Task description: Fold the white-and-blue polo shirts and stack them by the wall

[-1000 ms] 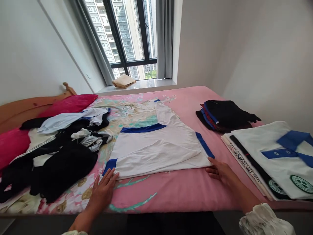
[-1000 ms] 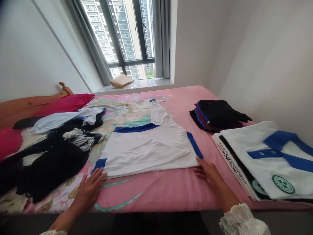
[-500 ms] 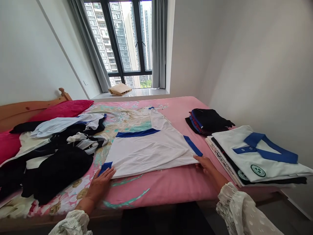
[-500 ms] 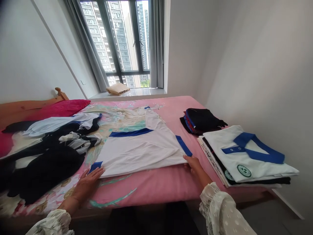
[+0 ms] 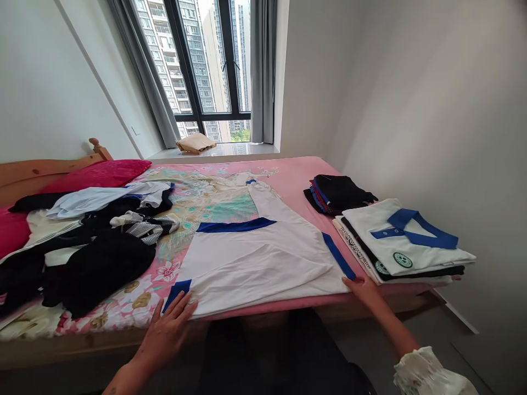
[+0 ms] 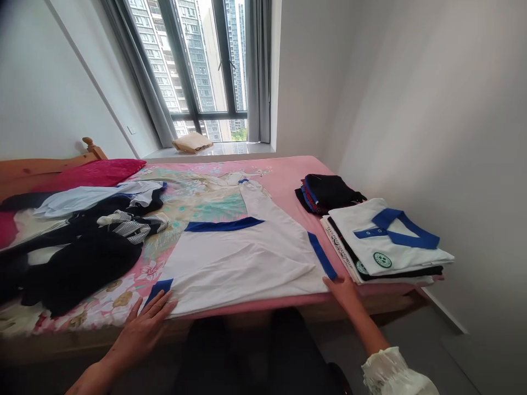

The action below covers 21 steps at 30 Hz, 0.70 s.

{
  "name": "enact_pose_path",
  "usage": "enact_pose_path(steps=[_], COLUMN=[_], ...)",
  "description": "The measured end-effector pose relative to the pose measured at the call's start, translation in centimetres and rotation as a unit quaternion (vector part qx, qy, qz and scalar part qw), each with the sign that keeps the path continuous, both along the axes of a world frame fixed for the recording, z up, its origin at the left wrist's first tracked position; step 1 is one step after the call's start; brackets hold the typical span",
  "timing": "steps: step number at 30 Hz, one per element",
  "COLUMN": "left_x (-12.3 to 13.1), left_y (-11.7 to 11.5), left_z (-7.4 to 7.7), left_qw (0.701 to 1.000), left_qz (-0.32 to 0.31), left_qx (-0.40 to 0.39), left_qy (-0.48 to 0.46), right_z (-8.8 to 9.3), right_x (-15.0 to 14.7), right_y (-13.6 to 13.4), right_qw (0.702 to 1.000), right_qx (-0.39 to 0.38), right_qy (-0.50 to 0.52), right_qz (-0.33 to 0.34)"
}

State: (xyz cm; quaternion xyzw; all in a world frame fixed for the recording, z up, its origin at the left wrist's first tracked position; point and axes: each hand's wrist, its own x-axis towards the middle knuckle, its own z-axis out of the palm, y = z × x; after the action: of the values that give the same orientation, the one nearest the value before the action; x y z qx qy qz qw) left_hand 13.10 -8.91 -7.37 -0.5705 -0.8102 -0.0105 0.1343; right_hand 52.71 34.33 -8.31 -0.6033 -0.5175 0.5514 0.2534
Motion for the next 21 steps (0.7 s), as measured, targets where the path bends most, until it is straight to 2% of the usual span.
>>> enact_pose_path(steps=[2,3,5,8,11,13,16,18,21], left_x=[1.2,1.9,3.7,7.0,9.5,9.7,8.4,7.4,6.6], left_y=[1.0,1.9,4.8,10.4,14.4,15.1,13.9,12.9,12.4], left_z=[0.7,1.1,1.6,1.7,0.9,0.0,-1.4,-2.0,-2.3], left_qw=[1.000,0.999,0.998,0.995,0.992,0.990,0.989,0.989,0.988], left_qz=[0.015,0.017,0.016,-0.006,0.011,0.045,0.072,0.072,0.076], left_qx=[0.018,0.032,0.050,0.043,0.028,0.012,-0.005,-0.009,-0.016], left_qy=[-0.012,-0.020,-0.042,-0.085,-0.121,-0.133,-0.132,-0.130,-0.133], right_z=[1.4,2.3,3.7,4.3,2.4,0.4,-2.1,-2.8,-2.3], right_x=[-1.1,-2.3,-5.8,-12.5,-16.9,-17.1,-13.9,-11.1,-8.6], right_y=[-1.6,-2.8,-6.2,-11.9,-15.0,-14.8,-12.2,-10.3,-9.0], right_qw=[0.991,0.976,0.922,0.838,0.776,0.745,0.724,0.729,0.742], right_qx=[0.132,0.214,0.366,0.469,0.499,0.490,0.480,0.468,0.433], right_qy=[-0.027,-0.038,-0.041,-0.040,-0.122,-0.187,-0.268,-0.318,-0.364], right_qz=[0.006,0.028,0.122,0.275,0.367,0.413,0.416,0.386,0.361])
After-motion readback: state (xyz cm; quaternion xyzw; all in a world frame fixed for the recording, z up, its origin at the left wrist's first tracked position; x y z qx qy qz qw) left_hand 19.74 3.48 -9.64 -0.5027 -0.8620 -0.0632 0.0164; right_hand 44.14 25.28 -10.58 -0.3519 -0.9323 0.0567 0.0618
